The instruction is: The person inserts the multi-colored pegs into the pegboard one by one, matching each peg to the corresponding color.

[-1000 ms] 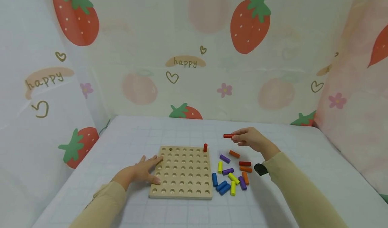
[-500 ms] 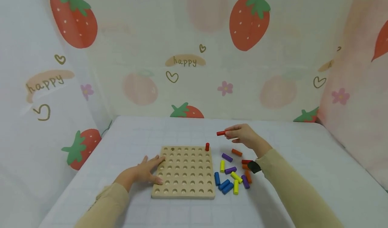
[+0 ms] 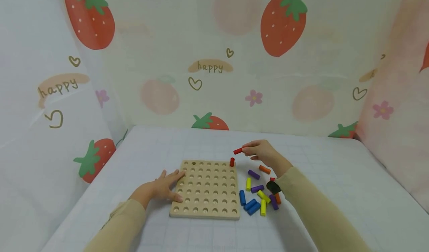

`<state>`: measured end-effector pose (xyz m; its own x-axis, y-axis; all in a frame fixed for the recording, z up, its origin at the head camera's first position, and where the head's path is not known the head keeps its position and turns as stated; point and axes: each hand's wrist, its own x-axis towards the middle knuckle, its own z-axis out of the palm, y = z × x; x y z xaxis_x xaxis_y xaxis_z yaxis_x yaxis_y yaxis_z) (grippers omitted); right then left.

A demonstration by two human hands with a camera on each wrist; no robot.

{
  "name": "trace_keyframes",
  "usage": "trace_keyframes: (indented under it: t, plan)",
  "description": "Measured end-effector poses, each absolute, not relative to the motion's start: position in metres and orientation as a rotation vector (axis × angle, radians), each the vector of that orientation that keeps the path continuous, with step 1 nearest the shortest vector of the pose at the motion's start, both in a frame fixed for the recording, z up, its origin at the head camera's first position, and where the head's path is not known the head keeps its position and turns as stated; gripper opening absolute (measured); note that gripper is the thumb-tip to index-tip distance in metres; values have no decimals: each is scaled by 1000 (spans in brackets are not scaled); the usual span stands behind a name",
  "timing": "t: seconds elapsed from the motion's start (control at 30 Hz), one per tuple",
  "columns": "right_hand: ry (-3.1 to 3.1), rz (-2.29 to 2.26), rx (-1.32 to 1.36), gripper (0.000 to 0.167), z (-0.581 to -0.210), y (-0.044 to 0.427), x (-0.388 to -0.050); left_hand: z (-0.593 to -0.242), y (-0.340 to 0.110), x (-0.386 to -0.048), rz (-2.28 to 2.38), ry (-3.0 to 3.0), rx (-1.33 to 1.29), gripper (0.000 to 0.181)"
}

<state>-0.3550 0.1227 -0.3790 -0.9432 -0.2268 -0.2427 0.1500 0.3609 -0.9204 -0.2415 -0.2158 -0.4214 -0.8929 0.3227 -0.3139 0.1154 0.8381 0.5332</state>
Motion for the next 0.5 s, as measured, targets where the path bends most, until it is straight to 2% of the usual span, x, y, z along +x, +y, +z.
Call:
trace_keyframes:
  t: [0.5]
  plan:
    - [2370,-1537,-124,32,-392,94,-352,-423,-216,-241,730,2610,293,97]
